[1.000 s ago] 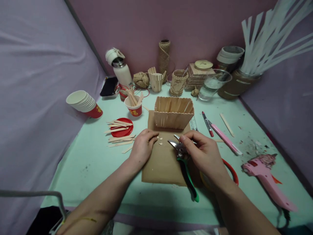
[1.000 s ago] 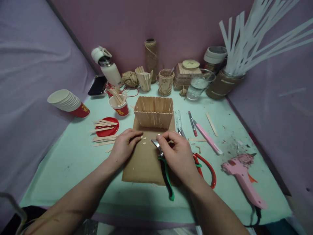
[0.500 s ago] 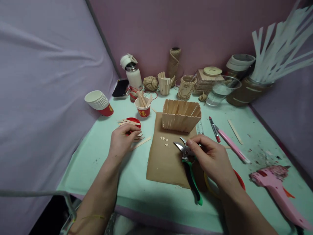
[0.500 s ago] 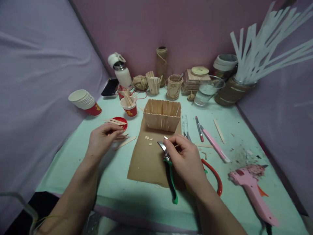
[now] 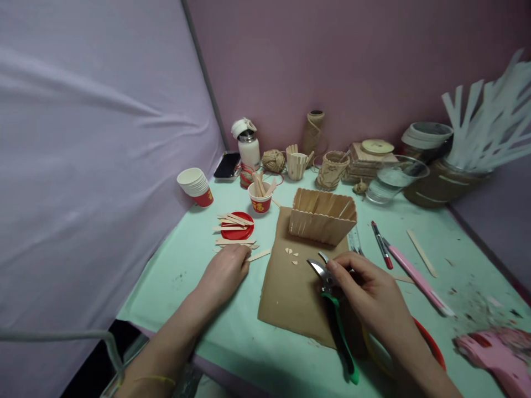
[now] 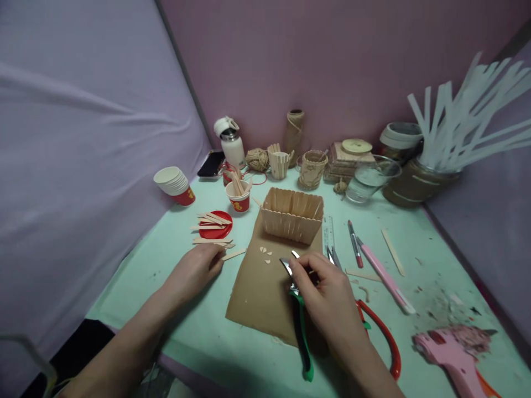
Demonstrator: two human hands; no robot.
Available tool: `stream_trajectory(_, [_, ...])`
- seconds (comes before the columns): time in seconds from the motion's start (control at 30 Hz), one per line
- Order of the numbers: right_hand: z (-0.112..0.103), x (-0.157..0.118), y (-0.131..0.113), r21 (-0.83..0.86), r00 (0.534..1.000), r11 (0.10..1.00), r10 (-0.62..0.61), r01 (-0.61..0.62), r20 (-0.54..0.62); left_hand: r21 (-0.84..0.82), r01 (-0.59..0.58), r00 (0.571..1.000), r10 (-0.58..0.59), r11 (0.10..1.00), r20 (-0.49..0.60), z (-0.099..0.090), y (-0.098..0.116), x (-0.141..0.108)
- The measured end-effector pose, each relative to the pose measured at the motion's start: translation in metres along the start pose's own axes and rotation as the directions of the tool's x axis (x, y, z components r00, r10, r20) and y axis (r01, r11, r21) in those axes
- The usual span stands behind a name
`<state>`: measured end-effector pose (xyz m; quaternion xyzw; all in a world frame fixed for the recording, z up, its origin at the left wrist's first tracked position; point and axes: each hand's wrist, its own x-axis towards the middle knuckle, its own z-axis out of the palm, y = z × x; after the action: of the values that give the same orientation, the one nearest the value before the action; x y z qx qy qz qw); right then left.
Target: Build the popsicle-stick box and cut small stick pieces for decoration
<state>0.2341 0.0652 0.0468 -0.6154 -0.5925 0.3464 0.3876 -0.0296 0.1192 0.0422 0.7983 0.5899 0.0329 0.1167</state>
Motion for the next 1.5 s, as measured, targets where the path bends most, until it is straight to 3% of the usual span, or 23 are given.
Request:
stream_trajectory(0.23, [0.000, 0.002, -0.002, -0.012, 0.999, 0.999, -0.037, 0.038, 0.029, 0.021, -0.013, 0.993, 0.015, 1.000, -0.120, -0.016, -0.031, 0.007])
stream_trajectory(0.4, [0.002, 0.001, -0.002, -0.028, 0.997, 0.998, -0.058, 0.059, 0.046, -0.116, -0.090, 0.973, 0.062, 0.989, -0.224, -0.030, -0.017, 0.025])
stream_trajectory(0.47, [0.002, 0.001, -0.002, -0.031, 0.997, 0.997, -0.064, 0.066, 0.048, -0.136, -0.145, 0.977, 0.120, 0.980, -0.175, -0.032, -0.006, 0.031])
stream_trajectory(0.57, [0.001, 0.002, -0.002, -0.048, 0.996, 0.995, -0.081, 0.083, 0.044, -0.122, -0.218, 0.974, 0.224, 0.968, 0.032, -0.026, 0.004, 0.032])
stream_trajectory(0.67, [0.001, 0.001, -0.003, -0.058, 0.994, 0.993, -0.103, 0.105, 0.043, -0.088, -0.207, 0.966, 0.218, 0.974, 0.141, -0.015, 0.002, 0.026])
stream_trajectory(0.87, [0.002, -0.002, -0.002, -0.042, 0.992, 0.993, -0.111, 0.114, 0.065, 0.037, -0.027, 0.998, 0.024, 0.999, 0.061, -0.015, -0.015, 0.018])
stream_trajectory(0.97, [0.004, -0.002, -0.002, -0.045, 0.991, 0.991, -0.120, 0.123, 0.058, -0.041, -0.065, 0.997, 0.067, 0.997, 0.037, -0.024, -0.014, 0.022])
stream_trajectory(1.07, [0.002, -0.001, -0.007, -0.052, 0.991, 0.991, -0.125, 0.127, 0.047, -0.170, -0.150, 0.987, 0.136, 0.974, -0.091, -0.032, 0.000, 0.033])
stream_trajectory(1.2, [-0.019, -0.004, -0.023, -0.052, 0.987, 0.990, -0.126, 0.132, 0.103, -0.395, -0.266, 0.935, 0.134, 0.879, -0.329, -0.030, 0.027, 0.052])
stream_trajectory(1.3, [-0.050, -0.001, -0.036, -0.097, 0.984, 0.985, -0.131, 0.143, 0.122, -0.485, -0.313, 0.901, 0.094, 0.817, -0.423, -0.019, 0.039, 0.061])
stream_trajectory(1.5, [-0.116, 0.051, -0.031, -0.354, 0.981, 0.932, -0.134, 0.076, -0.141, -0.479, -0.369, 0.868, 0.112, 0.796, -0.483, 0.016, 0.038, 0.061])
